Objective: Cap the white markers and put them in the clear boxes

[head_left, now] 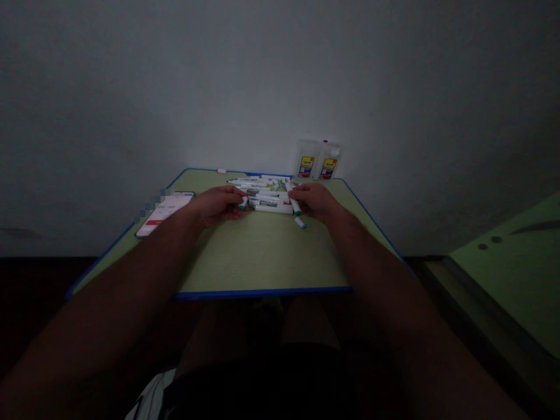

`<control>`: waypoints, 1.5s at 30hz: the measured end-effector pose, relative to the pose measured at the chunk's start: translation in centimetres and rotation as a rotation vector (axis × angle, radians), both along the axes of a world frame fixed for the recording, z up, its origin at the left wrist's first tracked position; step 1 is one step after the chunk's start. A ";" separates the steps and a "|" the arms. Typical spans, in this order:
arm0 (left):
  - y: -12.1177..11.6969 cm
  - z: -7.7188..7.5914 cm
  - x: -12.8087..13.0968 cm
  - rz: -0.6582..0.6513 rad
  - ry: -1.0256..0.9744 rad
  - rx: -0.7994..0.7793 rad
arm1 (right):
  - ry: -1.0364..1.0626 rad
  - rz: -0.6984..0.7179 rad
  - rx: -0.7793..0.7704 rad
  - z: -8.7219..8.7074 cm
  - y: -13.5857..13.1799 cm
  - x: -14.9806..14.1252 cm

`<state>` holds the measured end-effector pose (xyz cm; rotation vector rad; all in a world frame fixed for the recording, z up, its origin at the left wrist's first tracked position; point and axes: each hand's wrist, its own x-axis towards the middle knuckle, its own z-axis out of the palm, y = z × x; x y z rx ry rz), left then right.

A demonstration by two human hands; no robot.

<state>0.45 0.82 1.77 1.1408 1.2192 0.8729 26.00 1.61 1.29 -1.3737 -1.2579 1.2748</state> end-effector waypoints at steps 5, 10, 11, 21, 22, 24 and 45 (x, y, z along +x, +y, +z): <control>0.1 0.0 -0.1 -0.001 -0.025 0.011 | 0.003 0.026 -0.005 0.0 0.0 0.0; 0.2 0.0 -0.1 0.004 -0.023 -0.002 | 0.008 0.037 -0.010 0.3 -0.3 -0.1; 0.1 0.0 0.0 0.004 -0.022 -0.005 | 0.008 0.038 -0.010 0.3 -0.3 -0.1; 0.4 -0.4 -0.2 -0.002 -0.042 0.016 | 0.009 0.055 -0.009 -0.3 0.3 0.3; 0.4 -0.4 -0.2 0.005 -0.040 0.015 | -0.001 0.052 -0.006 -0.3 0.3 0.3; 0.4 -0.4 -0.2 0.020 -0.033 0.018 | -0.037 0.054 0.011 -0.5 0.4 0.4; 0.5 -0.6 -0.4 0.020 -0.029 0.041 | -0.290 0.191 0.143 -0.3 0.0 0.7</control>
